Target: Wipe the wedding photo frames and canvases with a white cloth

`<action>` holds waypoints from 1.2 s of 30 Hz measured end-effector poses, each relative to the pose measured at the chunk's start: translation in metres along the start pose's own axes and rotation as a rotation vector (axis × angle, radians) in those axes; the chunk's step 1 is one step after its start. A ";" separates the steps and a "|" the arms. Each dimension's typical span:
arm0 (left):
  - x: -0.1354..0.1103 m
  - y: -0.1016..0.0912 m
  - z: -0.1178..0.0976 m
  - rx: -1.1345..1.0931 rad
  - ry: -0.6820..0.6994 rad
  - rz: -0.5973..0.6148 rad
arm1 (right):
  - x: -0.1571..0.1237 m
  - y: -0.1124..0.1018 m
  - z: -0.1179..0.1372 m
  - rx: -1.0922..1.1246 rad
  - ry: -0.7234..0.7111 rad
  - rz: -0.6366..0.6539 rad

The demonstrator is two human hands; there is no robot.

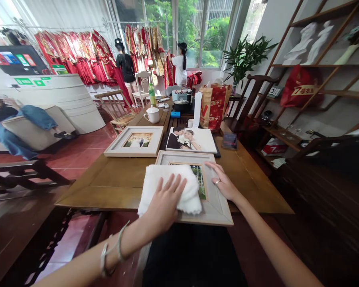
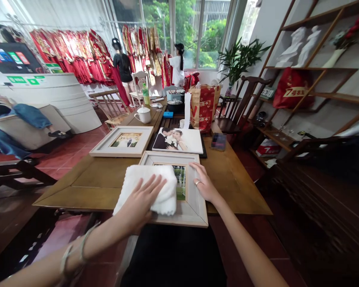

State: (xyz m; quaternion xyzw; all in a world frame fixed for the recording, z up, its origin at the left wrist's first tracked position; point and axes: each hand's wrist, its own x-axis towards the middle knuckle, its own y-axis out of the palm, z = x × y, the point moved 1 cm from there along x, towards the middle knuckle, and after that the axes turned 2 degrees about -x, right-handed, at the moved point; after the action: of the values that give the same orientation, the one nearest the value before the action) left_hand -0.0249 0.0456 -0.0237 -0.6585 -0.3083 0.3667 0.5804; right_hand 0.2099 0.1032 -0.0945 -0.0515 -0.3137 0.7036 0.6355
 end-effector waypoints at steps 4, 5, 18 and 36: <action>0.054 -0.007 0.030 0.110 -0.016 -0.117 | 0.001 -0.001 -0.003 0.016 -0.026 0.007; 0.064 -0.010 0.036 0.127 -0.001 -0.140 | 0.001 -0.001 -0.003 0.018 -0.031 0.007; -0.022 -0.025 -0.021 0.070 0.277 0.259 | 0.001 0.000 -0.002 0.000 -0.016 0.005; 0.103 -0.012 0.012 0.177 0.128 -0.188 | 0.003 0.000 -0.004 0.022 -0.027 -0.035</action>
State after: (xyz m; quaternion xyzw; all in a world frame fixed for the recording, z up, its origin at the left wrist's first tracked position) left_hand 0.0207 0.1392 -0.0256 -0.5949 -0.2972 0.2936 0.6867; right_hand 0.2112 0.1075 -0.0965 -0.0297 -0.3154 0.6962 0.6441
